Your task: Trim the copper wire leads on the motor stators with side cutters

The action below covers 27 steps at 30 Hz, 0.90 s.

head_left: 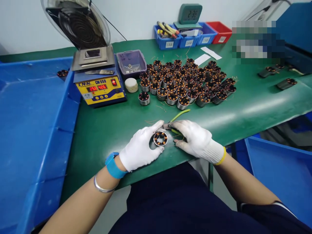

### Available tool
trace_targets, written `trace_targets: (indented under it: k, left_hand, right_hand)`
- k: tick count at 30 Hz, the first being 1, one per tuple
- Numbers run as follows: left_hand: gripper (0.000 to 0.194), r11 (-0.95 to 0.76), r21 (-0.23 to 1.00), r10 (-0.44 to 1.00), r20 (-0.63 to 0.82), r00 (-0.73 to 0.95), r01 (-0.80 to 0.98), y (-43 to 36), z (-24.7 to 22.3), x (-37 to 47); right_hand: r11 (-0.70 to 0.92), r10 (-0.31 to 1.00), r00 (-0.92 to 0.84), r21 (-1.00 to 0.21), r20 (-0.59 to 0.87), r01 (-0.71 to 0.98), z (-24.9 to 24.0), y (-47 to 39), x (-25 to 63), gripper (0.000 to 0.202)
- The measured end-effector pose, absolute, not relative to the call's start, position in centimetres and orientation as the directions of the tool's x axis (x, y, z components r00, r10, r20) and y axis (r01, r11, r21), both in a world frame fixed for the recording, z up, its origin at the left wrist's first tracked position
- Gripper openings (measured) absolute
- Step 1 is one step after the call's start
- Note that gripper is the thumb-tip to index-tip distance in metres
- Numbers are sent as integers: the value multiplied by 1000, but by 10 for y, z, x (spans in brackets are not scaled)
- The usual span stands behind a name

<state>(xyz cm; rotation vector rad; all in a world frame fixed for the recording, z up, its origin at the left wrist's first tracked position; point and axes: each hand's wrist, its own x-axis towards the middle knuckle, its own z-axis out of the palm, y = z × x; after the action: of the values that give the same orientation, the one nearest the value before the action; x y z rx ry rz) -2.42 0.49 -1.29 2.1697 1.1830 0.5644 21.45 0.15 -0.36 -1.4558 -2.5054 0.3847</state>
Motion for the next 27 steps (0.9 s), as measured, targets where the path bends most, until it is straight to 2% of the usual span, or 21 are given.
trace_targets:
  k: [2,4,7,10,14,19,24,27]
  left_hand:
    - [80,-390,680,875,65,479,621,6,-12,-25]
    - [82,-360,674,893,50,447,645,6,-10,-25]
    - [83,-357,673,900,62,432,648,5,-8,-25]
    - [83,-338,687,912,69,405,643,5,-9,-25]
    - [94,-282,739,922,32,386,612,6,-9,-25]
    - [94,-247,757,912,-28,408,605,6,-6,-27]
    - [95,-249,716,913,-52,405,652,6,-5,-28]
    - [97,-231,709,916,-73,394,667,6,-4,-28]
  right_hand:
    - [426,899,-436,-323,42,845,-2,0,218,63]
    - [399,915,-393,-331,89,855,1,-2,222,76]
    - [457,887,-375,-404,268,792,12,-8,225,96]
    - [541,839,-418,-448,349,712,24,-12,219,96]
    - [577,810,-556,-428,187,696,25,-10,200,83]
    - [537,824,-564,-237,-61,810,7,-4,186,45]
    - [559,792,-550,-47,-265,828,6,-19,190,34]
    - [599,758,-563,8,-330,801,21,-29,202,32]
